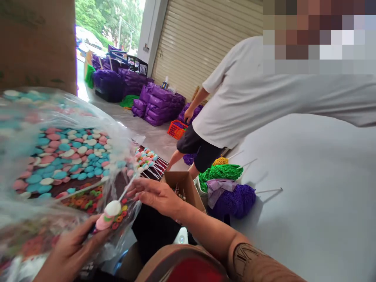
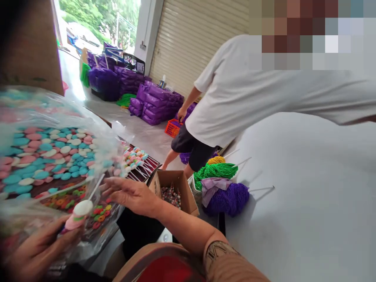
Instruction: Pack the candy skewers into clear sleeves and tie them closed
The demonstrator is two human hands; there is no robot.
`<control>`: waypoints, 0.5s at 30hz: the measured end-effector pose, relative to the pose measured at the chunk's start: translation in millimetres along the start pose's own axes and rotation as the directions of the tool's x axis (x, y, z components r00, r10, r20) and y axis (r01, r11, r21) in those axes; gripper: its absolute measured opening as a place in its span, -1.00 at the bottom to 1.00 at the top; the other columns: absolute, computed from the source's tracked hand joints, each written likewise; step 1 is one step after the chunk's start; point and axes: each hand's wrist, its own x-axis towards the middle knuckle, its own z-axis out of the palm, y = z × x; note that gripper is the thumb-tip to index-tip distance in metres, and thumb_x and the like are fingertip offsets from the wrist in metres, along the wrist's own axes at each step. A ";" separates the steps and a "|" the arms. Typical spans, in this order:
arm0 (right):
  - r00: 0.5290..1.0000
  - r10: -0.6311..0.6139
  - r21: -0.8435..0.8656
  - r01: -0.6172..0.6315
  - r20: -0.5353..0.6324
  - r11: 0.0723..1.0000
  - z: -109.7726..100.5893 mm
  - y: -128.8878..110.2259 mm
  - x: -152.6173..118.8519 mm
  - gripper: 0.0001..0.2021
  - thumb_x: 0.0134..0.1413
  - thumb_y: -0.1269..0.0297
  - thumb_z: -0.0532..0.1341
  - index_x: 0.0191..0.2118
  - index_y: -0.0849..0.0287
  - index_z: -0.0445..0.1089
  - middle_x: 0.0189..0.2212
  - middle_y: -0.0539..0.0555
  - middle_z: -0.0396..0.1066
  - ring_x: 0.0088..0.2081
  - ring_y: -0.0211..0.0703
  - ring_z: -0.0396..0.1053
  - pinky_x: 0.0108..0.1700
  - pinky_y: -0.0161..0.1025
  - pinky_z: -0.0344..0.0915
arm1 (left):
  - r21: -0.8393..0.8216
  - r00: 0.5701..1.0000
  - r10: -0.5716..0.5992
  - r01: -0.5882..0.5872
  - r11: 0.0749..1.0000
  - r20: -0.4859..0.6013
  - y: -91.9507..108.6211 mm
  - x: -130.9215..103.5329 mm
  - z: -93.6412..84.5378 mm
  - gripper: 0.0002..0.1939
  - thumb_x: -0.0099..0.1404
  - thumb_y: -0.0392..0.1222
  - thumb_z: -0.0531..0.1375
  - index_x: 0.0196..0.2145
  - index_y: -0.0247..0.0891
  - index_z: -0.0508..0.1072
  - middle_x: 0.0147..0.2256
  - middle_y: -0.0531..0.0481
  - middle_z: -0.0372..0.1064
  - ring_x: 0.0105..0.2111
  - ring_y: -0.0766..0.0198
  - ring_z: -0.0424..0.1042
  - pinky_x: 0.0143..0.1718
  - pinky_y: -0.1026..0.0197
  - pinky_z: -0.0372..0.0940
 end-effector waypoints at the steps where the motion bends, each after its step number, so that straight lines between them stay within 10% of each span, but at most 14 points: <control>1: 1.000 0.006 0.034 -0.007 0.013 0.999 8.2 -5.2 5.5 -0.51 0.23 -0.14 0.27 0.11 0.08 0.50 -0.06 0.10 0.57 -0.04 -0.13 0.53 0.12 -0.08 0.44 | -0.023 0.997 0.021 -0.020 1.000 0.072 8.7 -4.0 -1.6 -0.50 0.07 0.45 0.26 -0.16 0.17 0.63 -0.35 0.18 0.62 -0.36 0.06 0.55 -0.25 0.08 0.52; 4: 0.998 0.053 0.049 -0.053 0.020 0.997 19.7 -9.3 12.4 -0.57 0.19 -0.14 0.31 -0.10 0.13 0.58 -0.23 0.07 0.58 -0.11 -0.12 0.53 0.14 -0.08 0.43 | -0.020 0.987 0.015 -0.012 1.000 0.161 24.5 -9.8 -5.4 -0.43 0.12 0.40 0.28 -0.07 0.02 0.64 -0.34 0.07 0.61 -0.31 0.09 0.55 -0.19 0.16 0.51; 9: 0.999 0.050 0.108 -0.051 0.012 0.993 25.1 1.1 29.4 -0.36 0.01 -0.08 0.46 0.18 0.04 0.45 -0.02 0.10 0.57 -0.08 -0.14 0.51 0.00 -0.17 0.46 | 0.015 0.988 0.028 -0.031 0.999 0.151 31.4 -9.6 -7.5 -0.34 0.13 0.46 0.21 -0.10 -0.10 0.67 -0.25 -0.03 0.66 -0.29 0.05 0.60 -0.21 0.21 0.50; 15: 0.995 0.040 0.180 -0.056 0.093 0.982 49.1 -2.3 55.0 -0.64 0.17 -0.09 0.35 -0.18 0.13 0.60 -0.42 0.03 0.60 -0.37 -0.20 0.51 -0.13 -0.19 0.45 | 0.013 0.998 0.052 -0.051 0.999 -0.024 26.0 -18.8 -12.4 -0.34 0.19 0.41 0.19 -0.04 -0.15 0.66 -0.14 -0.06 0.67 -0.12 -0.03 0.63 -0.06 0.11 0.52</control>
